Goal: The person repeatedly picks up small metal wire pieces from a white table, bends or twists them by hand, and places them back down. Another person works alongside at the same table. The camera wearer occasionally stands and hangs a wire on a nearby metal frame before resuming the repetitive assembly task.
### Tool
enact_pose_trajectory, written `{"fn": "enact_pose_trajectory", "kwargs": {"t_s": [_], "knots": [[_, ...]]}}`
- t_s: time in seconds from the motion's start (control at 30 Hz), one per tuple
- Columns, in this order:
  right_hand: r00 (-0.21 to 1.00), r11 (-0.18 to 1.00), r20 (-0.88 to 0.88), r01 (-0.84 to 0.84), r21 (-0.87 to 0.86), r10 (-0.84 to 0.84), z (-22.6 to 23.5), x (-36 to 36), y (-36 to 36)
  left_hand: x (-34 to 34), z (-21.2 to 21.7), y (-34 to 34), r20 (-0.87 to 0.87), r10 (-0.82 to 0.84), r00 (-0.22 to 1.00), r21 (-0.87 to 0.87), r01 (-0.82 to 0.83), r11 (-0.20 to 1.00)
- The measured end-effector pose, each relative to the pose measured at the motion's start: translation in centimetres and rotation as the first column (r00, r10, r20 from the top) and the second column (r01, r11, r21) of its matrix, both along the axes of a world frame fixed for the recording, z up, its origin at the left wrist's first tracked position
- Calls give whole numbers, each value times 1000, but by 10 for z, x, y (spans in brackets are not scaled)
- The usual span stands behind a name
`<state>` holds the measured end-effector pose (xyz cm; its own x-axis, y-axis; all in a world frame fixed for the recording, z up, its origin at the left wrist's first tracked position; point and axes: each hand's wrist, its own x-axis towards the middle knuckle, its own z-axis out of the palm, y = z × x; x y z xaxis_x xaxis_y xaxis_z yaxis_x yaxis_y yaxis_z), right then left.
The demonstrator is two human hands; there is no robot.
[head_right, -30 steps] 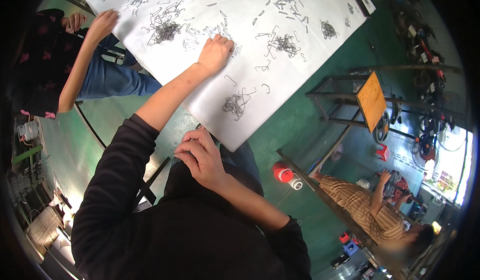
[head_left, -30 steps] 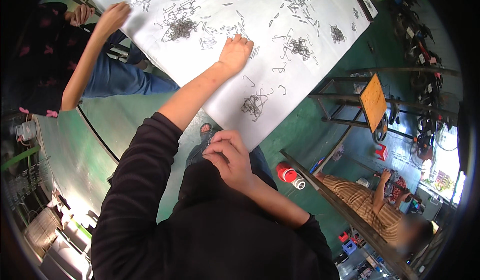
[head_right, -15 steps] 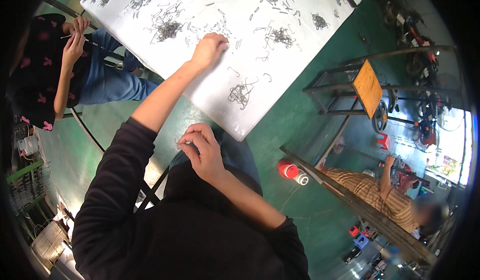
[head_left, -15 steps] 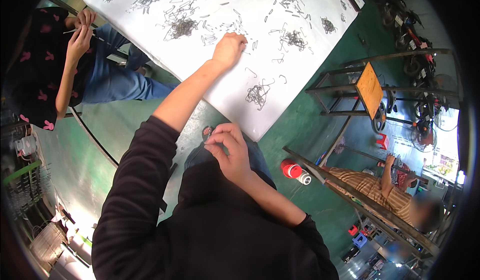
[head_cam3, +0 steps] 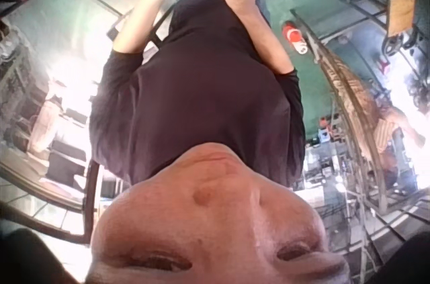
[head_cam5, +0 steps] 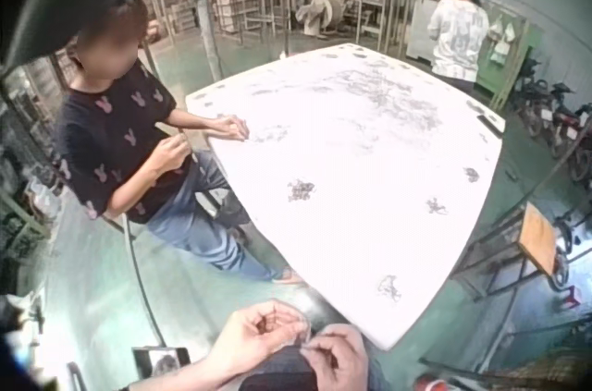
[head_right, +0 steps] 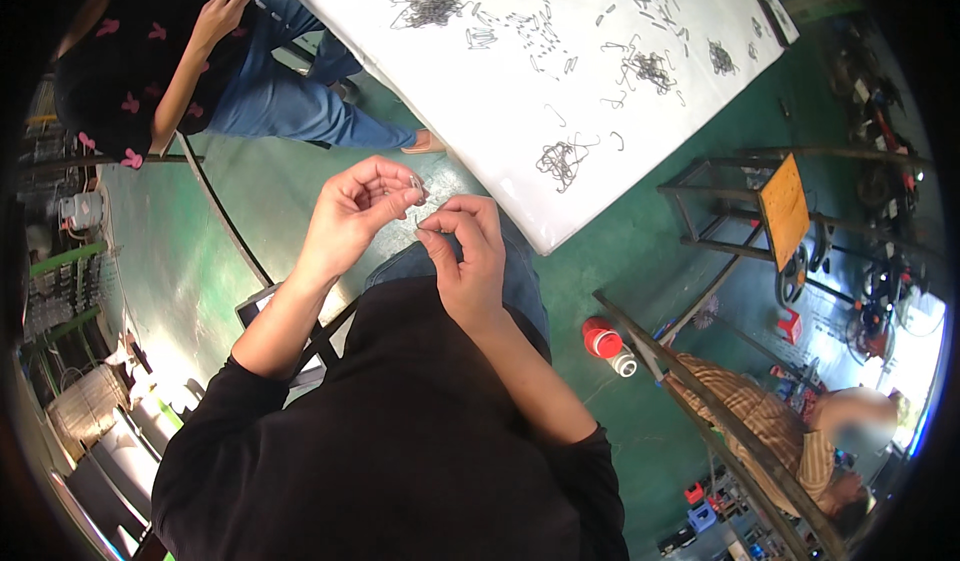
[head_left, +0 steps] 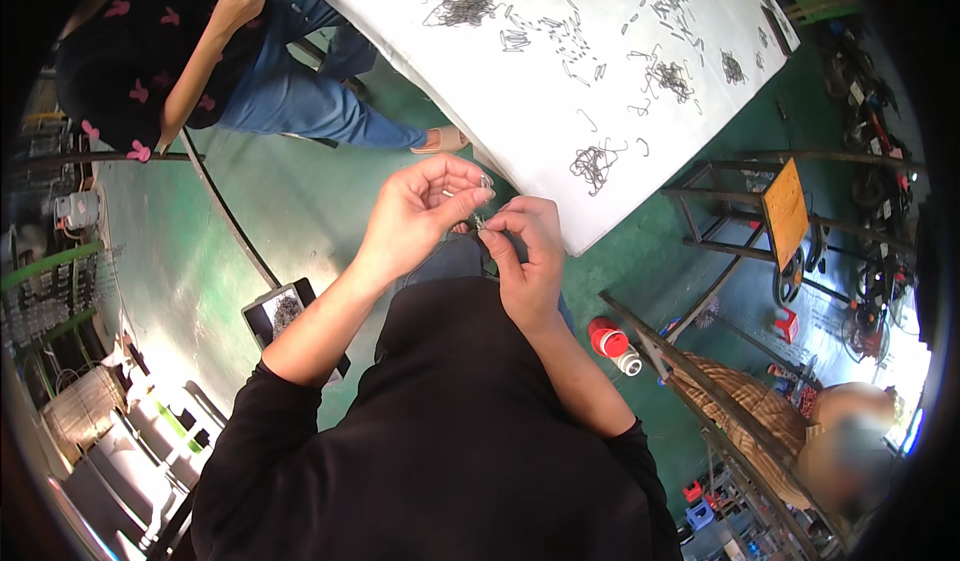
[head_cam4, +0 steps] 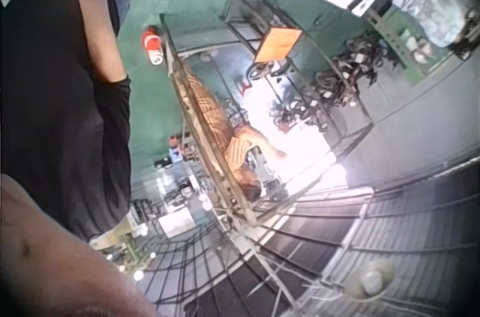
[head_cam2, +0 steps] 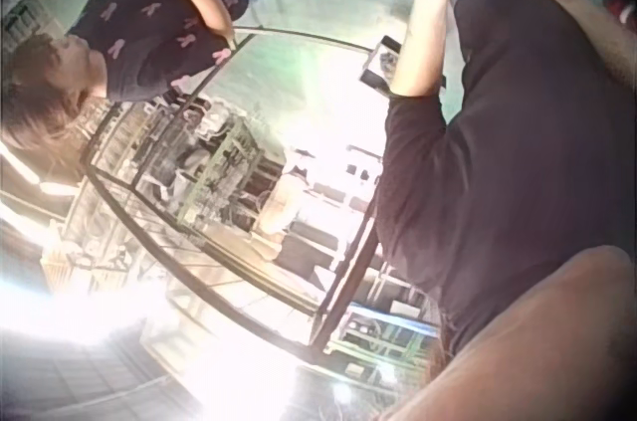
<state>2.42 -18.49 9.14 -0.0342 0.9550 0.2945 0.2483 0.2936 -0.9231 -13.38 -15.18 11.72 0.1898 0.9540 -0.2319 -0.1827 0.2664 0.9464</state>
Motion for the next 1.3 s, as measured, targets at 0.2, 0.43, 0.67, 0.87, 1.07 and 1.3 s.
{"fn": "enact_pose_trajectory", "kwargs": {"t_s": [0.2,0.43,0.67,0.87,1.07,1.3], "knots": [[999,1000,-34,-9,-9,8,2,-3,-2,-2,7,-18,-56,34,998,33,-33,999],[998,998,-37,-45,-53,43,1,2,3,6,2,-21,-210,123,970,258,-67,964],[920,994,390,76,-73,-41,-50,84,78,11,-8,-21,-225,206,952,291,-136,947],[651,966,743,257,-18,-159,-110,137,162,18,-3,-22,-234,263,936,277,-195,941],[790,986,590,137,95,-166,-108,172,200,29,-2,-18,-206,337,919,261,-280,924],[498,957,824,-43,-286,269,-80,252,248,37,-3,-16,-221,384,897,249,-329,911]]}}
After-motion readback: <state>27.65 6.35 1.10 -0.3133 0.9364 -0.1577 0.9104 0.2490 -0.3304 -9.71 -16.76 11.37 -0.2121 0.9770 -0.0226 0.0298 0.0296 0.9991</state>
